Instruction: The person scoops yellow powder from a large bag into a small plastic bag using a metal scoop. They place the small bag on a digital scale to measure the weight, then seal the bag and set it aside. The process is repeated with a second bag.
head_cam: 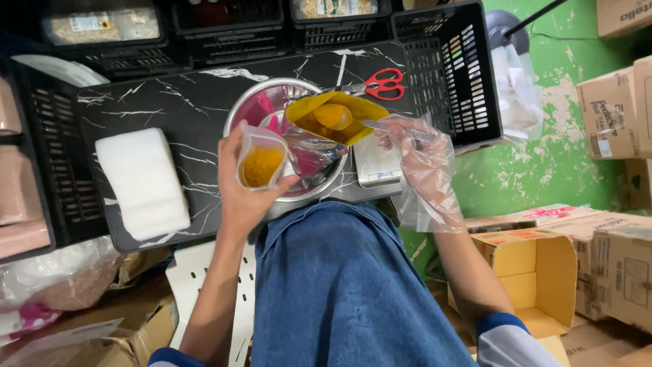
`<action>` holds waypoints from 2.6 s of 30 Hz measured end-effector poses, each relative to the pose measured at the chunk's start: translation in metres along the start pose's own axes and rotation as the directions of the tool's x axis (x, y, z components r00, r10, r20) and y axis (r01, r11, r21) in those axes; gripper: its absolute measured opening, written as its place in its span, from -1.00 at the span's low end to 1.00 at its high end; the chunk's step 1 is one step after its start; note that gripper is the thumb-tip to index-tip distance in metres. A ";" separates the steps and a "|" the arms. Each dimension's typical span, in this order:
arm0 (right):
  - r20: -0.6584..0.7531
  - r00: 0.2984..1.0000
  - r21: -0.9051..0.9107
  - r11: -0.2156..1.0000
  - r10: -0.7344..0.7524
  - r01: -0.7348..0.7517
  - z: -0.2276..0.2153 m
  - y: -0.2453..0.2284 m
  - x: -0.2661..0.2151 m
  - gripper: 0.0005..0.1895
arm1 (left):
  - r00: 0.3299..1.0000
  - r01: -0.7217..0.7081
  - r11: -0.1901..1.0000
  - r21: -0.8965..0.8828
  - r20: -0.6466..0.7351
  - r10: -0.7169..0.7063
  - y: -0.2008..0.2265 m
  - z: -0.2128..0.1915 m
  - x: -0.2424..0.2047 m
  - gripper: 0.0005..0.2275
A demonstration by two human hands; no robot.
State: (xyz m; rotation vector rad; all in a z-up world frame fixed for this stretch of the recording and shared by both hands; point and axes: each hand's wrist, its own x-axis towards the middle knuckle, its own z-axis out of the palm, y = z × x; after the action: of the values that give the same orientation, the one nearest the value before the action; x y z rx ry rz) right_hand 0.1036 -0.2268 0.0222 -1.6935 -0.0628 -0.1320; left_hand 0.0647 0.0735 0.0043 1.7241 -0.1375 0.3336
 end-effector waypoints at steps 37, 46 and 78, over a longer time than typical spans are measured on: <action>-0.455 0.888 -0.051 0.998 -0.065 0.047 -0.074 -0.125 -0.037 -0.71 | 0.906 0.170 0.980 -0.107 0.408 -0.113 0.072 0.102 0.006 -0.12; -0.618 0.766 -0.328 0.827 0.178 -0.457 -0.092 -0.146 -0.038 -0.68 | 0.935 0.101 0.988 -0.114 0.350 -0.055 -0.051 0.223 -0.010 -0.17; -0.556 0.804 0.054 0.974 0.211 -0.219 -0.114 -0.109 -0.030 -0.71 | 0.948 0.109 0.970 0.216 0.271 -0.167 -0.008 0.151 -0.049 -0.49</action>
State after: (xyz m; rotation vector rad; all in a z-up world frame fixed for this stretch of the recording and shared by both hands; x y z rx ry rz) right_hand 0.0549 -0.3244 0.1396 -1.6016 0.5741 -0.4555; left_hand 0.0420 -0.0771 -0.0403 1.9630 -0.1983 -0.0116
